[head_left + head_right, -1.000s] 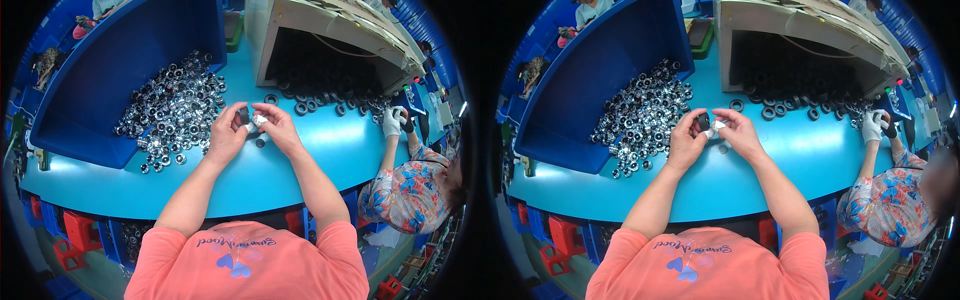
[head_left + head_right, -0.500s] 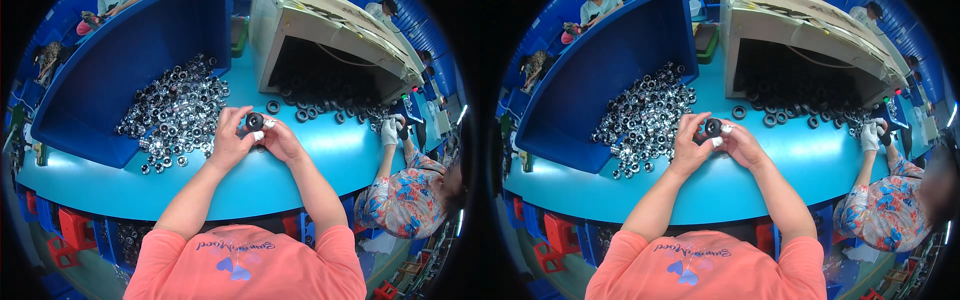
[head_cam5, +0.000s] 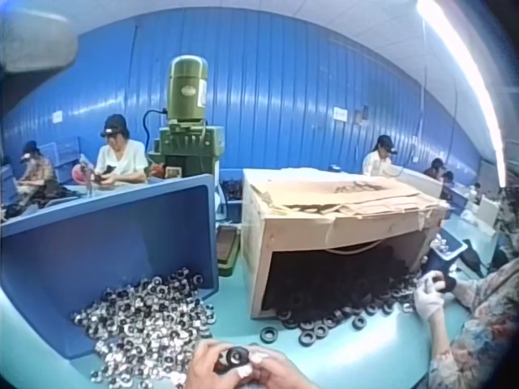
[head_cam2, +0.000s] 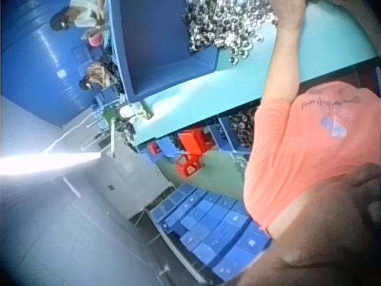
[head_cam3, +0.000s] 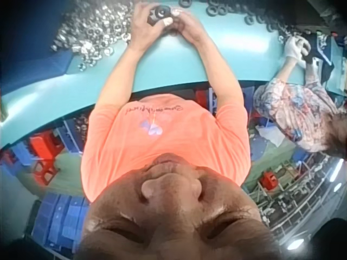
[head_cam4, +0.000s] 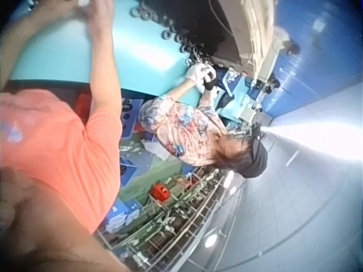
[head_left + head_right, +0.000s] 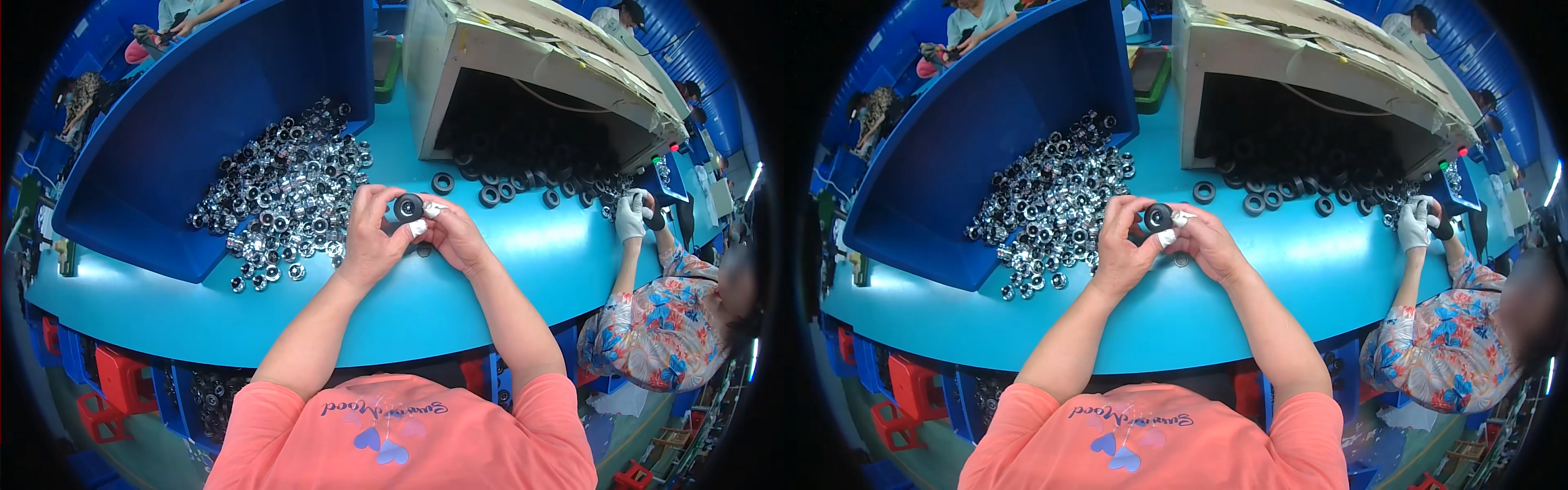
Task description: Picking up and assembling small silver metallic parts with black circular components at a factory workbench.
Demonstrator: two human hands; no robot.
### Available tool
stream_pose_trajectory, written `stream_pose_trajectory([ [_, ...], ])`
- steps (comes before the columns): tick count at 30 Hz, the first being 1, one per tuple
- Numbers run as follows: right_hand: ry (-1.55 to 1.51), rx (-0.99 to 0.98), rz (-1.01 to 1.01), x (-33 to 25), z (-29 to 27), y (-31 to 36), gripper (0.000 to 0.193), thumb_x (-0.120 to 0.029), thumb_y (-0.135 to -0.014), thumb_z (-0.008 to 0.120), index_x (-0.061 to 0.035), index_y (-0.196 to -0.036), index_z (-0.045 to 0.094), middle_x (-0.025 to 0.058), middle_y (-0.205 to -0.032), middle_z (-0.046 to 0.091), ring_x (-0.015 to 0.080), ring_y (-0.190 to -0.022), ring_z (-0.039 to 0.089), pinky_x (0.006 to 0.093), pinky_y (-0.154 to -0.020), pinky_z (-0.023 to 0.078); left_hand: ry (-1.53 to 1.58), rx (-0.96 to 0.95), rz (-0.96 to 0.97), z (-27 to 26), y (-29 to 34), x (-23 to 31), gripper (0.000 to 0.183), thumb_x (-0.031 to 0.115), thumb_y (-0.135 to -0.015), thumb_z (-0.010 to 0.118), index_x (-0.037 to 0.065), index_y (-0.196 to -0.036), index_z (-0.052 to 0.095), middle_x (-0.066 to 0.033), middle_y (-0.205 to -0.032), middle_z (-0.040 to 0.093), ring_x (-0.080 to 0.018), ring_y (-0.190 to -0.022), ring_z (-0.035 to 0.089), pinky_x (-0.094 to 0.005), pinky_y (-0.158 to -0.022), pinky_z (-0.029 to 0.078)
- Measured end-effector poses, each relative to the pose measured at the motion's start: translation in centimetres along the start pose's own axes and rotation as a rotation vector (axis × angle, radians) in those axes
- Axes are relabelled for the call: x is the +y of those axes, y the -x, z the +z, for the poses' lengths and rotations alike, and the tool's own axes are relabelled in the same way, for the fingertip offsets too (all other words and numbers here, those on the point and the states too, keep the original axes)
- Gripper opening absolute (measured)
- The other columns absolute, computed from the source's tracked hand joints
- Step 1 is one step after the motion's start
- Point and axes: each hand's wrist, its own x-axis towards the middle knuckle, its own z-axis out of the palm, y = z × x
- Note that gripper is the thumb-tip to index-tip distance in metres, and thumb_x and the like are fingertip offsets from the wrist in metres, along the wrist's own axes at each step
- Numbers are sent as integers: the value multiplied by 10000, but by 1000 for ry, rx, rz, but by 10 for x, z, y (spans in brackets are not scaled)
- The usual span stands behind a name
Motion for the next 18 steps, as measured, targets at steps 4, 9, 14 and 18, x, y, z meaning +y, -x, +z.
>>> stream_pose_trajectory([
  [4,83,51,-11,2,-3,1,252,-177,-971,624,-36,-1181,636,36,-1055,666,111,-942,642,250,-778,528,-37,-1,32,1,1,-1,402,72,-743,801,34,-1113,650,-88,-1072,577,-191,-850,607,-303,-721,535],
  [9,82,105,9,5,-6,-1,200,-170,-959,657,-40,-1111,667,18,-1028,673,95,-916,634,240,-759,515,-16,-14,51,4,0,-7,402,26,-721,778,7,-1099,643,-103,-1035,596,-207,-842,623,-311,-732,534],
  [14,123,132,9,10,-10,-2,200,-152,-947,674,-34,-1109,673,20,-1018,676,97,-919,636,244,-780,518,-27,-20,23,4,1,-7,407,5,-712,762,3,-1099,638,-113,-1026,598,-224,-830,631,-320,-737,536],
  [18,95,164,-90,9,2,-1,347,-109,-919,699,4,-1230,597,47,-1009,677,119,-918,649,265,-825,529,-2,31,42,4,1,-2,409,-12,-709,739,1,-1103,632,-117,-1027,594,-230,-835,634,-322,-739,537],
])
